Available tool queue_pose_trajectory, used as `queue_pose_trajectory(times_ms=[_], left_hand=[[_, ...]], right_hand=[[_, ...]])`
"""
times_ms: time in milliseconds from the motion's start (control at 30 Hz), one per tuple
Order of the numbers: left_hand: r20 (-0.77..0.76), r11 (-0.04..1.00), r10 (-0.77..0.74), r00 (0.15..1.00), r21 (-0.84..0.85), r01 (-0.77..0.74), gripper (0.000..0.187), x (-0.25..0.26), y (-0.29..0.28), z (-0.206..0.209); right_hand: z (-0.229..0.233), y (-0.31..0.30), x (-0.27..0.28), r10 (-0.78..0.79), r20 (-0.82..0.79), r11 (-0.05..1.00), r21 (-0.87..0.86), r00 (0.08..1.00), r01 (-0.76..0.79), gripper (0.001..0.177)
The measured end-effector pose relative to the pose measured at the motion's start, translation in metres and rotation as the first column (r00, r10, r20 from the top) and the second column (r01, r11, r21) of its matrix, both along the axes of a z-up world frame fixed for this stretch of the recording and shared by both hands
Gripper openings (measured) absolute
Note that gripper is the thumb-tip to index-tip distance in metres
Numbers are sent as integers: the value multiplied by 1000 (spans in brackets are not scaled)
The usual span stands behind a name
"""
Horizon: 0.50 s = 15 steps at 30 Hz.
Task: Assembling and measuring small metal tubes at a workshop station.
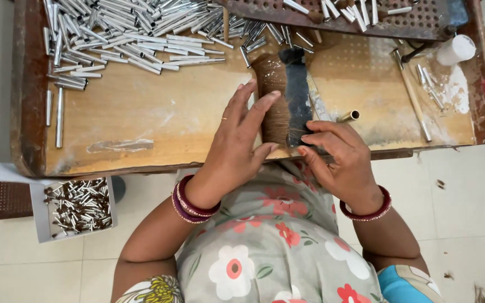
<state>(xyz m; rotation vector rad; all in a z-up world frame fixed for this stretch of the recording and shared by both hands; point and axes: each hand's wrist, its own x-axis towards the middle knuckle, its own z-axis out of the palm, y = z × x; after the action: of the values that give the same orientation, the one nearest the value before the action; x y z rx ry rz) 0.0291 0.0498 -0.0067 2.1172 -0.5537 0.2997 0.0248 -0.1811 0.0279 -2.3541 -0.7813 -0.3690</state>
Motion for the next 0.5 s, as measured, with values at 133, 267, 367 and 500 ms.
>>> queue_pose_trajectory(times_ms=[133, 267, 367, 500], left_hand=[[16, 984, 53, 998, -172, -50, 95, -6, -18, 2], [-68, 774, -95, 993, -632, 30, 85, -16, -38, -10], [-57, 523, -217, 974, -850, 67, 86, -14, -35, -11], [16, 767, 217, 976, -621, -160, 74, -9, -4, -24]], right_hand=[[-7, 1, -1, -72, 35, 997, 14, 997, 71, 17], [0, 3, -3, -100, -103, 993, 50, 990, 106, 19], [7, 17, -3, -9, 164, 1000, -16, 986, 12, 21], [-14, 22, 0, 29, 210, 990, -144, 977, 2, 15]])
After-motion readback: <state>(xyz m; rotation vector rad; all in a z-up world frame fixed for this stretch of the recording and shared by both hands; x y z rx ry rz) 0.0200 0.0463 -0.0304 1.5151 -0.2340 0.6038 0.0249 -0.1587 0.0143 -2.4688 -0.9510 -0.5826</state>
